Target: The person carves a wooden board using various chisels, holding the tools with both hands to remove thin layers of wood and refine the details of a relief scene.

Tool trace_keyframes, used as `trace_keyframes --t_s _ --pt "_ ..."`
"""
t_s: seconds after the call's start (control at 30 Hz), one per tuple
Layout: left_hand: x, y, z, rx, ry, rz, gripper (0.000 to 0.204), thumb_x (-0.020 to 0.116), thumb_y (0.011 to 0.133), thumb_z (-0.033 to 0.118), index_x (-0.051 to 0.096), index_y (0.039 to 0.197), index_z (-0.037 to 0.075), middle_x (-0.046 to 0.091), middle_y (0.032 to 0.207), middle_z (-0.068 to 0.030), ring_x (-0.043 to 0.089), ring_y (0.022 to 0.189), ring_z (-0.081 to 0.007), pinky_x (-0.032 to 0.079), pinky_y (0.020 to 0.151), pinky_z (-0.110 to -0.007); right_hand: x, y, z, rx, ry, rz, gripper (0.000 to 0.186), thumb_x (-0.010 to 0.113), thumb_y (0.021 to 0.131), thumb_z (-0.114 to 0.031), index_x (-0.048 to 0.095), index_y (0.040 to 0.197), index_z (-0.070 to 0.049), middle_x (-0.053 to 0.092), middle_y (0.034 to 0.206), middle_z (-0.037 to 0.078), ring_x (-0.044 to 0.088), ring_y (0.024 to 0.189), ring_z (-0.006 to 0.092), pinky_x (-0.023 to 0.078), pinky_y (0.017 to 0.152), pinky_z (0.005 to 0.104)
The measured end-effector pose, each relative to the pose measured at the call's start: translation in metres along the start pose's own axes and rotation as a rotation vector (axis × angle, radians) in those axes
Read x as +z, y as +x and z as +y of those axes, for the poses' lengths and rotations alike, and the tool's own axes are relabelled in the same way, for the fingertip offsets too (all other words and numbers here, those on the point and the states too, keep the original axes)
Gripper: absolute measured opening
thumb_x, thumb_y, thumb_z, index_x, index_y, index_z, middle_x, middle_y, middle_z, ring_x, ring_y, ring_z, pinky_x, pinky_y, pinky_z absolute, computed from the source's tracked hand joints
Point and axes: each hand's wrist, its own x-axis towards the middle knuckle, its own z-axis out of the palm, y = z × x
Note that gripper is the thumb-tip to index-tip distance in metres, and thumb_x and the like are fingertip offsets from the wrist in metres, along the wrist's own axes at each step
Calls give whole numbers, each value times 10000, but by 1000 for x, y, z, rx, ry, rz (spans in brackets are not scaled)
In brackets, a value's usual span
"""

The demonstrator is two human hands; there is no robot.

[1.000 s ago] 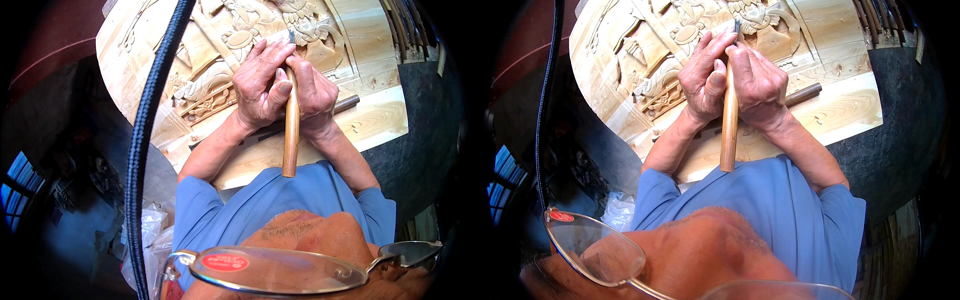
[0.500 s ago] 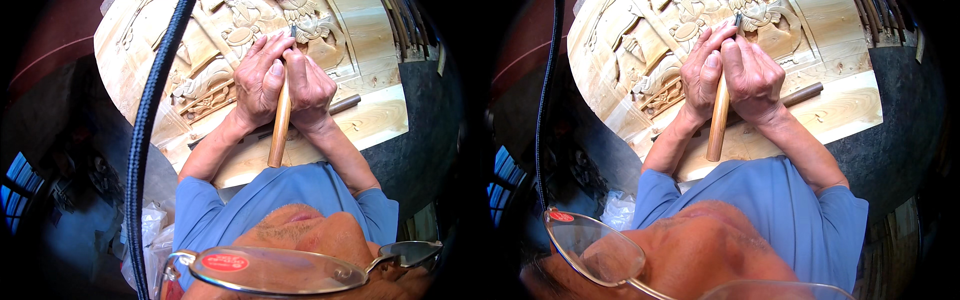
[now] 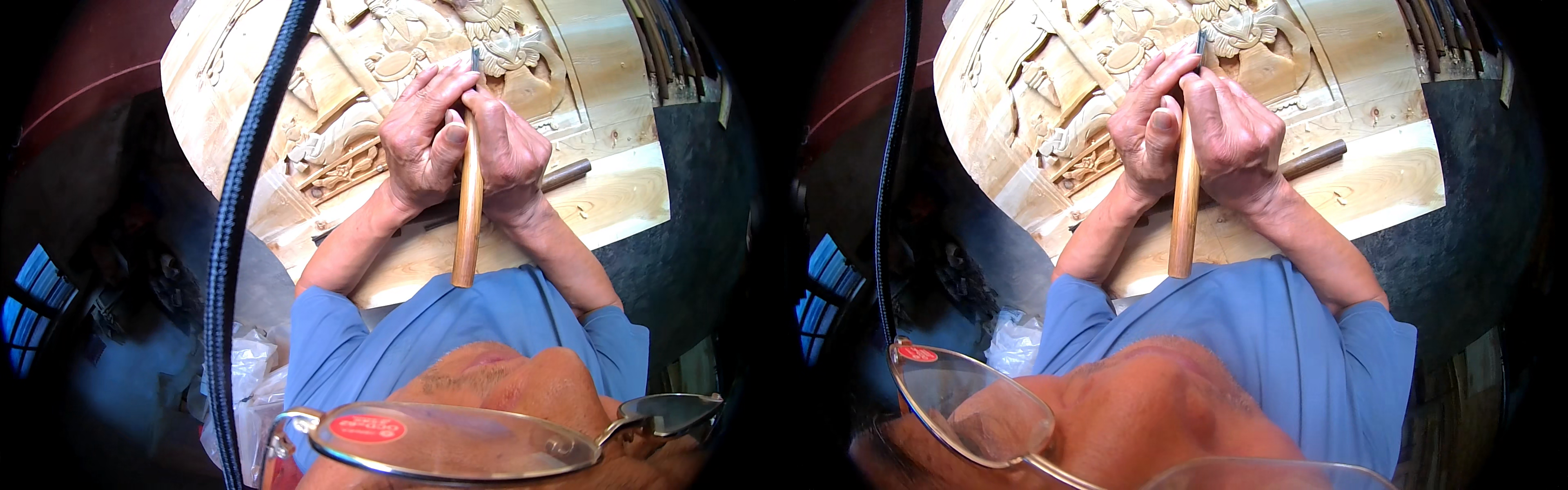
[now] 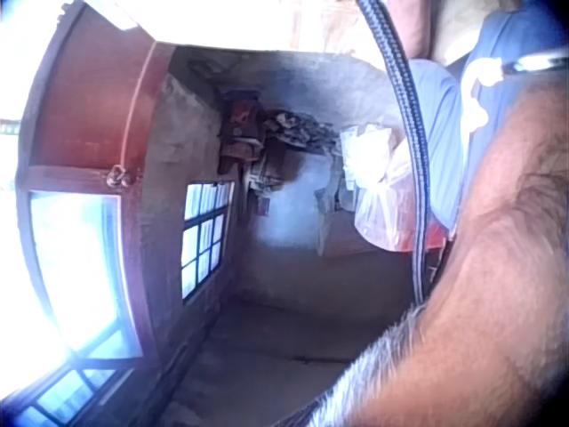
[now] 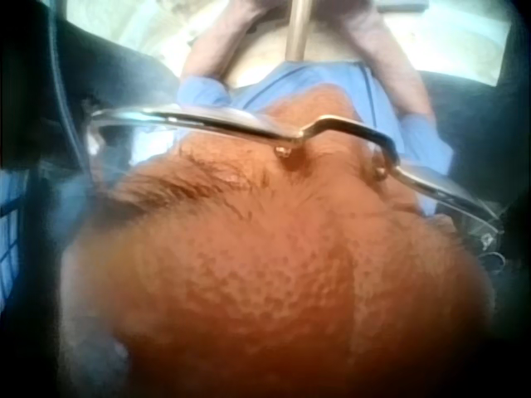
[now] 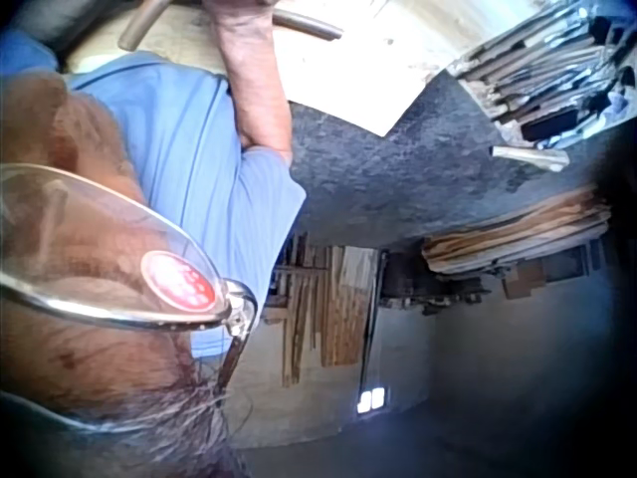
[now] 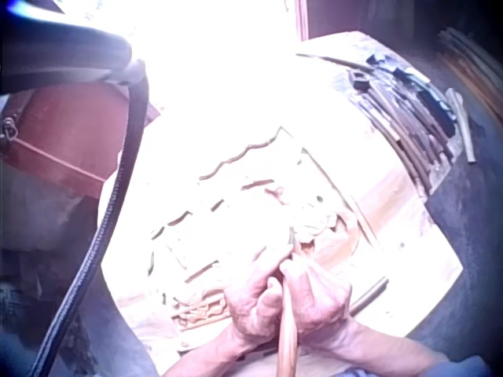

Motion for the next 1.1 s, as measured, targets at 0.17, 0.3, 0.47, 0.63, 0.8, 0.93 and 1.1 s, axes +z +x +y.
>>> trace_keyframes --t_s 0.17,0.3,0.47,0.63,0.8,0.93,1.1 --pt "1 1 2 -26 -17 -30 736 465 1119 621 735 1319 -33 777 1250 -253 729 1239 -441 478 1171 -561 -3 5 -1 41 0 4 219 755 969 -163 667 1091 -4 754 952 169 788 824 309 616 674 380" --pt "3 6 6 7 -18 -18 799 402 1130 649 723 1303 -62 758 1290 -265 711 1264 -451 474 1167 -564 -7 11 -3 93 36 -21 193 749 992 -185 642 1014 -26 697 842 133 741 711 279 567 594 383" --pt "0 4 1 77 34 -74 707 369 1170 512 702 1235 -109 727 1346 -280 689 1289 -467 466 1168 -575 -5 13 -1 56 48 -9 189 706 1019 -202 616 976 -42 655 794 127 706 661 275 545 569 390" --pt "2 5 6 56 66 -87 531 394 1139 303 682 1238 -132 714 1366 -289 677 1306 -472 459 1176 -574 0 10 -1 50 -1 11 145 698 980 -162 628 1013 -39 689 844 122 723 707 278 565 602 385" --pt "-1 4 6 7 58 -104 517 411 1100 264 670 1313 -131 712 1367 -296 664 1333 -458 439 1203 -538 3 11 -2 44 -41 31 143 706 950 -140 636 1028 -42 715 888 117 738 733 273 575 615 373" --pt "3 7 9 -29 73 -93 532 411 1100 279 674 1344 -114 719 1359 -288 662 1346 -436 433 1209 -526 4 11 3 33 -44 30 145 712 949 -128 644 1037 -35 717 898 115 736 733 269 576 615 371" --pt "3 5 1 45 40 -40 635 359 1169 460 708 1350 -38 774 1253 -238 715 1269 -424 494 1154 -536 -10 8 8 -63 -19 57 185 774 897 -49 700 1056 9 779 949 184 788 784 316 642 691 383"
